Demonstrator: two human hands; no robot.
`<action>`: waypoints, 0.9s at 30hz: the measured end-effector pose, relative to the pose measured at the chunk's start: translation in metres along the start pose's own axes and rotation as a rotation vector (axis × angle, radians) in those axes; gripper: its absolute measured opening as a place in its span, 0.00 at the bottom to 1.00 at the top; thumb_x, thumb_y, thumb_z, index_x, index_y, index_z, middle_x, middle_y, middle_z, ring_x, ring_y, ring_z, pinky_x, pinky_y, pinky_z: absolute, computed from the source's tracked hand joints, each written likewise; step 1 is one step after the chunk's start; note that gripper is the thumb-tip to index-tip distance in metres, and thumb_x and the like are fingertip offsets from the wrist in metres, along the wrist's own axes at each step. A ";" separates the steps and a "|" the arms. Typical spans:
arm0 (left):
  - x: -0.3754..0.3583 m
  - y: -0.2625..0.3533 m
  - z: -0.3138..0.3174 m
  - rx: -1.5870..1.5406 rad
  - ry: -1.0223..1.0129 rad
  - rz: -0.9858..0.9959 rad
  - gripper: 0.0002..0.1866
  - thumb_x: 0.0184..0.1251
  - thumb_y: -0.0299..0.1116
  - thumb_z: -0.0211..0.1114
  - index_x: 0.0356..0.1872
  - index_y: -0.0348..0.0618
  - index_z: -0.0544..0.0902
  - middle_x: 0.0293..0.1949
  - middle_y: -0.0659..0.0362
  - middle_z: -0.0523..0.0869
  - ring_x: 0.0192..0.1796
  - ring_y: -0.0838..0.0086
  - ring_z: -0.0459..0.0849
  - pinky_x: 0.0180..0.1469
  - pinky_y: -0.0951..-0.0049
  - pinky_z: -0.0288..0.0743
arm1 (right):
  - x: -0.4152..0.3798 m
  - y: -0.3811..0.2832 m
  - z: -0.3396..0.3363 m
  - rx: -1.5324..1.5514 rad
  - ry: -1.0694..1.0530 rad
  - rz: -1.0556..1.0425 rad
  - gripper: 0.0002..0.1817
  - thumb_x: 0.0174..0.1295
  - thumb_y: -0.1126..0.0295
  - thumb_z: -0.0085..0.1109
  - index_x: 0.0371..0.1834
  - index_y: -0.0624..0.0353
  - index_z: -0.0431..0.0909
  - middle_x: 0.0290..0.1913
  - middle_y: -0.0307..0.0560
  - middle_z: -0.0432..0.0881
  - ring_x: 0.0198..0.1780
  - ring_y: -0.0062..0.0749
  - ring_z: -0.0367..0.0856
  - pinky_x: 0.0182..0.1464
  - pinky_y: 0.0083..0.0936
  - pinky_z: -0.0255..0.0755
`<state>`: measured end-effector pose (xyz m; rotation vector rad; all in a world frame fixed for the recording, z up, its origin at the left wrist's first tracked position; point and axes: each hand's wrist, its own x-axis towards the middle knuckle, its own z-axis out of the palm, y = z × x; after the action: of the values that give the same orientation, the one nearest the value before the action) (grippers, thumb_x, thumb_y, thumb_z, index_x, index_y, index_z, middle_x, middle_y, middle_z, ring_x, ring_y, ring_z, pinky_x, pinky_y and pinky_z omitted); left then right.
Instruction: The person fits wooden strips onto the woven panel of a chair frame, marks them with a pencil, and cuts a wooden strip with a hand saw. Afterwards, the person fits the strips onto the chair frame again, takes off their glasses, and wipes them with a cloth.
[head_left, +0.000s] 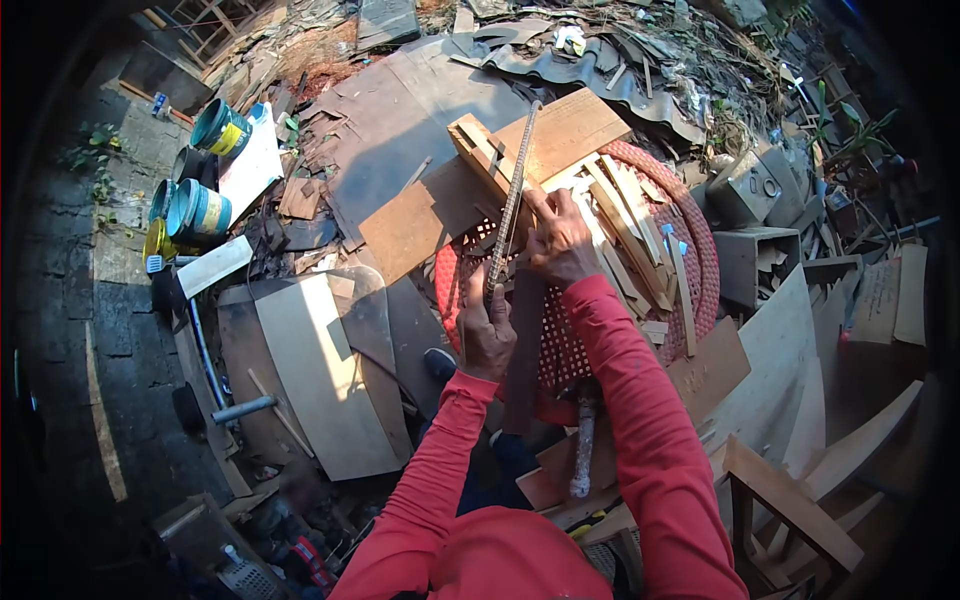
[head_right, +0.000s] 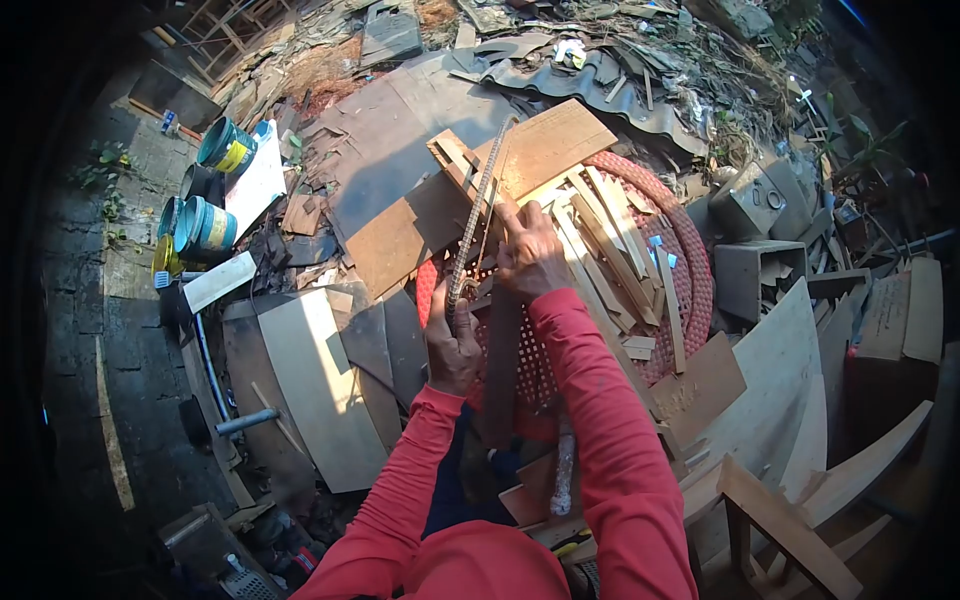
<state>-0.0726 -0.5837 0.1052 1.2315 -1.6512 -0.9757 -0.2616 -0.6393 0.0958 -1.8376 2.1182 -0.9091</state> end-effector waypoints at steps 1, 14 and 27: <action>-0.001 -0.003 0.001 0.011 0.001 0.011 0.20 0.91 0.35 0.55 0.75 0.37 0.75 0.36 0.60 0.84 0.28 0.80 0.76 0.31 0.71 0.73 | 0.000 0.000 0.000 -0.003 -0.006 0.001 0.38 0.57 0.72 0.66 0.77 0.44 0.77 0.56 0.56 0.75 0.56 0.54 0.81 0.59 0.47 0.82; 0.009 0.010 0.004 0.144 0.071 0.225 0.21 0.90 0.33 0.56 0.75 0.37 0.75 0.40 0.47 0.90 0.29 0.68 0.87 0.36 0.62 0.82 | 0.004 0.002 0.001 -0.059 -0.051 0.019 0.40 0.60 0.69 0.66 0.81 0.42 0.73 0.56 0.56 0.73 0.57 0.53 0.80 0.60 0.49 0.82; -0.011 0.027 -0.024 0.117 -0.087 -0.084 0.22 0.86 0.27 0.59 0.76 0.36 0.74 0.59 0.36 0.89 0.55 0.41 0.92 0.54 0.52 0.86 | 0.005 0.003 0.003 -0.059 -0.071 0.013 0.42 0.59 0.68 0.66 0.82 0.42 0.71 0.58 0.60 0.73 0.57 0.56 0.80 0.60 0.49 0.83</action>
<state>-0.0570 -0.5694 0.1367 1.3628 -1.7576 -1.0075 -0.2636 -0.6449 0.0932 -1.8527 2.1341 -0.7741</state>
